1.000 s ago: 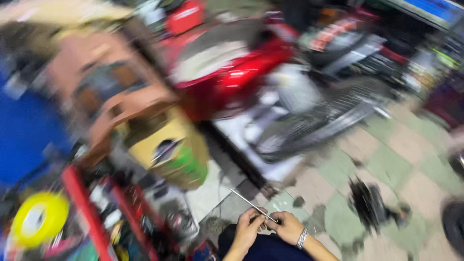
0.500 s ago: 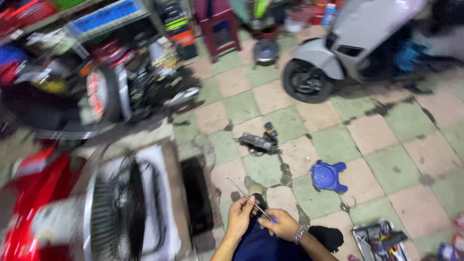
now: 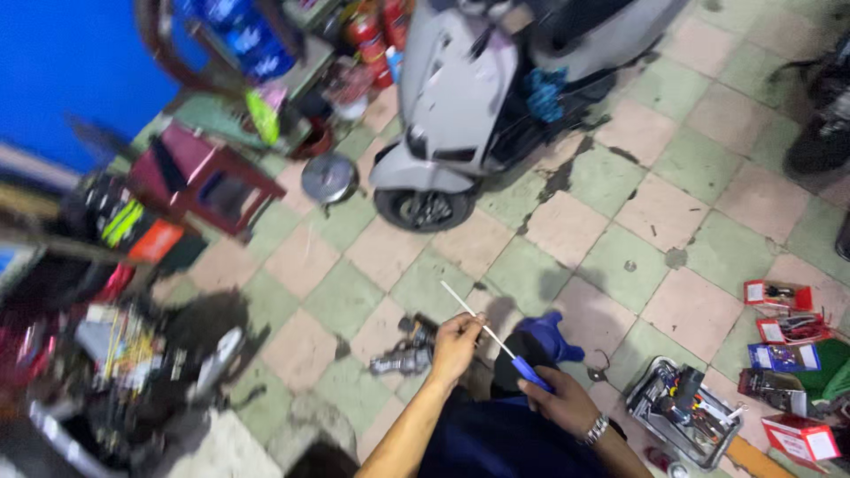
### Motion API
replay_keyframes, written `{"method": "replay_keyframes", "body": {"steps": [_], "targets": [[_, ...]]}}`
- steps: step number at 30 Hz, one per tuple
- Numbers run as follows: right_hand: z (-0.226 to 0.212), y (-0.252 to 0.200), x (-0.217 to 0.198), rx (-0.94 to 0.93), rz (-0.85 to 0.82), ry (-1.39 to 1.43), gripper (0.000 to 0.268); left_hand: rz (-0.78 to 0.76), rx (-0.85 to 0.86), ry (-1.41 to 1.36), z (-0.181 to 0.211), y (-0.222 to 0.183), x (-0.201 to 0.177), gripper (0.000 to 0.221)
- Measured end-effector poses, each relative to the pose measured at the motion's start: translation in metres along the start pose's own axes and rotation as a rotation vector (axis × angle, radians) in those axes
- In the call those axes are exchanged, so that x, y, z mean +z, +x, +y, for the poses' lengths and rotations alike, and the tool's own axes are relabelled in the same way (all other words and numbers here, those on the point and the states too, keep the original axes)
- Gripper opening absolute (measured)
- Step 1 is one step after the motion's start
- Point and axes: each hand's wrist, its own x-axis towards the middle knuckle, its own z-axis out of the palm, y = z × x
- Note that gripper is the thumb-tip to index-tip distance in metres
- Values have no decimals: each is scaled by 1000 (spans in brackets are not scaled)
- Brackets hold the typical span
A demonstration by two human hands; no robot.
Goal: The person removes a plastic fairing panel from a scooter, uses a screwdriver to remove screws from the inner housing, and sets the components and tool on the workshop floor.
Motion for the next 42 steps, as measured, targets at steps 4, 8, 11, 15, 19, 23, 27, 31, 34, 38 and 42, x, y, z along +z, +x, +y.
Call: {"method": "replay_keyframes", "body": {"steps": [4,8,11,15,19,23,27,31,34,38,42], "targets": [[-3,44,-62,116,114,432,31,-213,86,168,32,110,64,28],[21,116,-142,254,201,595,27,-320,72,200,33,228,151,25],[45,180,-227,103,208,628,31,-356,29,216,36,314,228,23],[44,236,-397,-92,309,384,29,-352,101,311,73,432,352,14],[2,274,-571,-264,465,241,27,-361,298,357,134,512,475,17],[-18,320,-712,188,358,379,27,-455,73,180,204,602,581,25],[-11,380,-836,231,342,467,27,-408,-5,361,249,680,673,26],[12,461,-975,251,363,329,26,-469,-8,163,267,803,768,26],[20,505,-1080,262,334,346,22,-448,-68,211,294,884,843,27],[15,559,-1242,220,393,140,21,-515,-7,154,375,989,953,28],[18,626,-1390,152,369,296,25,-496,148,252,464,1090,1045,30]]}}
